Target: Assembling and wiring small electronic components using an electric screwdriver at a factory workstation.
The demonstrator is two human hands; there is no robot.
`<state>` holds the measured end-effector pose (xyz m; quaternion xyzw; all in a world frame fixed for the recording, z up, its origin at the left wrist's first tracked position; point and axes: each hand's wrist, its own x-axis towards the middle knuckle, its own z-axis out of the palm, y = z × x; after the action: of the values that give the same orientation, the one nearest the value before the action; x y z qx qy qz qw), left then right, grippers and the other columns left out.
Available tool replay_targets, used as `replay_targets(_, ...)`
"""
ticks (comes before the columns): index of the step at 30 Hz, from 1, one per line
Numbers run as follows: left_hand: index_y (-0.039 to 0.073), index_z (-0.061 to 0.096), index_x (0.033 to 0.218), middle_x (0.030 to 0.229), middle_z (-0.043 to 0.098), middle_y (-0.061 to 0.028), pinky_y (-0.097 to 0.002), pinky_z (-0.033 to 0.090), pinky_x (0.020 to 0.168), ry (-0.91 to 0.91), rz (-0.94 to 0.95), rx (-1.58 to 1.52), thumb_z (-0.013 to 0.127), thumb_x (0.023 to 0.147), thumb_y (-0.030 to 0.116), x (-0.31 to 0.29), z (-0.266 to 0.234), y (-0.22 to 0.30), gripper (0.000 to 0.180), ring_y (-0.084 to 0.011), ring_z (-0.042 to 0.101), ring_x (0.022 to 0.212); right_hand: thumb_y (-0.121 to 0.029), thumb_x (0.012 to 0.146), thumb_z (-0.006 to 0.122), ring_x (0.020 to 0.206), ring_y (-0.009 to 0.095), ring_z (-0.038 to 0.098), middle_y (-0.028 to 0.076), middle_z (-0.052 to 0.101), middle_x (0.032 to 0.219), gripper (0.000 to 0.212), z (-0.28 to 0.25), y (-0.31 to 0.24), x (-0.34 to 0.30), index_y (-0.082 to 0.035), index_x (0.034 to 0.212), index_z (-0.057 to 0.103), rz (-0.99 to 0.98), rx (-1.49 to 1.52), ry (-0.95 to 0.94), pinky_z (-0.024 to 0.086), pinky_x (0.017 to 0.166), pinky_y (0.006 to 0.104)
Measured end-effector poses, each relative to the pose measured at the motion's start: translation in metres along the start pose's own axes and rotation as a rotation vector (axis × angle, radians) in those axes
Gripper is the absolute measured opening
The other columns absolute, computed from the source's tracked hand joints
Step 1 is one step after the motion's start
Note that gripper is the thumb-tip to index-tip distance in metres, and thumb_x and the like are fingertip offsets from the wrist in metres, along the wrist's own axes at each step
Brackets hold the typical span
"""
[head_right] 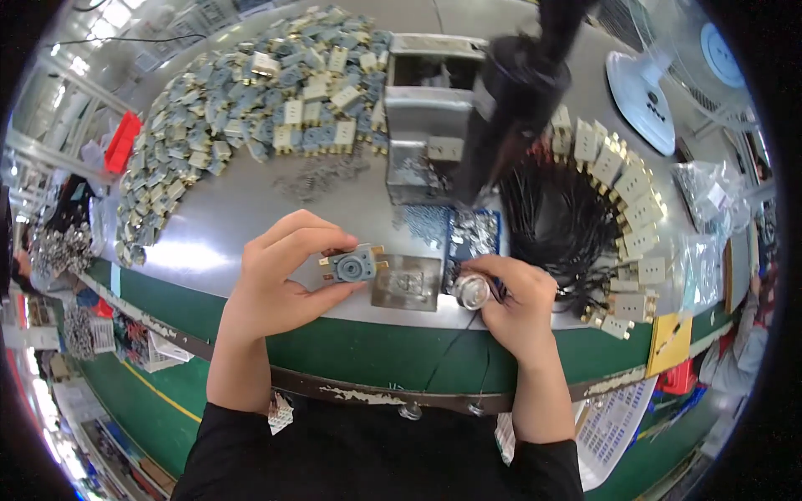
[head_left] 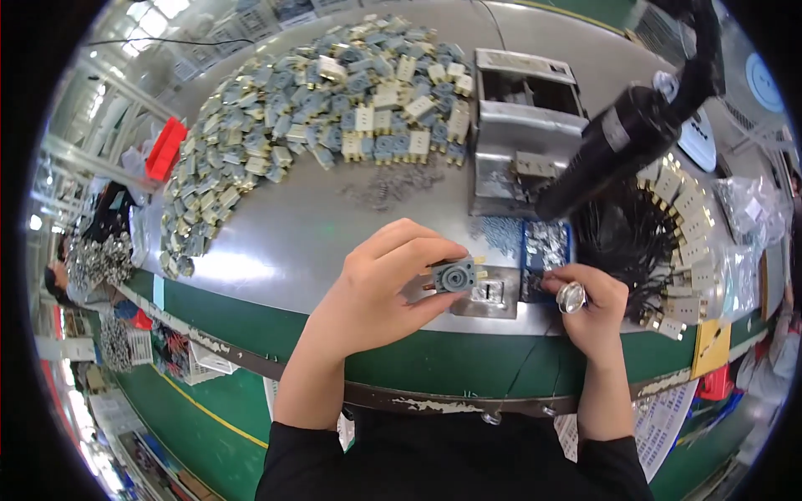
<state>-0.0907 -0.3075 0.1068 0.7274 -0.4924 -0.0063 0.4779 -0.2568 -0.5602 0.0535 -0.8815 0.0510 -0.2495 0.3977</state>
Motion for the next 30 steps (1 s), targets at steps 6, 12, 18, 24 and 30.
replay_targets(6, 0.008, 0.077, 0.105, 0.1, 0.076, -0.0048, -0.0335, 0.057, 0.074, -0.196, -0.059, 0.021, 0.094, 0.071, 0.009, -0.009, 0.05, -0.022, 0.038, -0.0229, 0.07, 0.088, 0.009, 0.077, 0.073, 0.08, 0.023, 0.079, 0.012, 0.08, 0.089, 0.028, -0.003, 0.009, -0.003, 0.0, 0.103, 0.076, -0.048, 0.088, 0.083, 0.062, 0.073, 0.0308)
replay_targets(12, 0.011, 0.081, 0.097, 0.104, 0.078, -0.0017, -0.0366, 0.057, 0.079, -0.156, -0.006, 0.017, 0.094, 0.068, 0.012, -0.019, 0.063, -0.034, 0.032, -0.0249, 0.069, 0.093, 0.008, 0.071, 0.076, 0.071, 0.023, 0.076, 0.011, 0.077, 0.081, 0.026, -0.006, 0.016, -0.001, 0.0, 0.095, 0.075, -0.249, 0.158, 0.084, 0.06, 0.064, 0.0322)
replay_targets(18, 0.009, 0.081, 0.099, 0.104, 0.076, -0.0022, -0.0374, 0.058, 0.078, -0.029, -0.022, -0.015, 0.092, 0.073, 0.01, -0.023, 0.069, -0.042, 0.029, -0.0257, 0.069, 0.089, 0.012, 0.077, 0.076, 0.075, 0.026, 0.075, 0.016, 0.076, 0.086, 0.019, 0.004, 0.006, 0.0, 0.003, 0.093, 0.071, -0.249, 0.174, 0.102, 0.06, 0.067, 0.0327)
replay_targets(24, 0.011, 0.08, 0.103, 0.094, 0.071, -0.0052, -0.0388, 0.056, 0.069, -0.033, -0.301, 0.239, 0.085, 0.083, 0.016, 0.011, 0.057, -0.047, 0.021, -0.0274, 0.07, 0.074, 0.014, 0.067, 0.073, 0.082, 0.027, 0.077, 0.016, 0.076, 0.095, 0.029, 0.001, 0.002, 0.002, 0.003, 0.094, 0.073, -0.305, 0.134, 0.082, 0.062, 0.071, 0.0331)
replay_targets(30, 0.014, 0.081, 0.102, 0.085, 0.068, -0.0089, -0.0408, 0.055, 0.066, -0.235, -0.197, 0.423, 0.081, 0.087, 0.025, 0.025, 0.056, -0.053, 0.018, -0.0295, 0.071, 0.075, 0.012, 0.065, 0.074, 0.079, 0.027, 0.077, 0.015, 0.076, 0.093, 0.028, -0.004, 0.0, 0.003, 0.002, 0.091, 0.074, -0.353, 0.136, 0.131, 0.062, 0.068, 0.033)
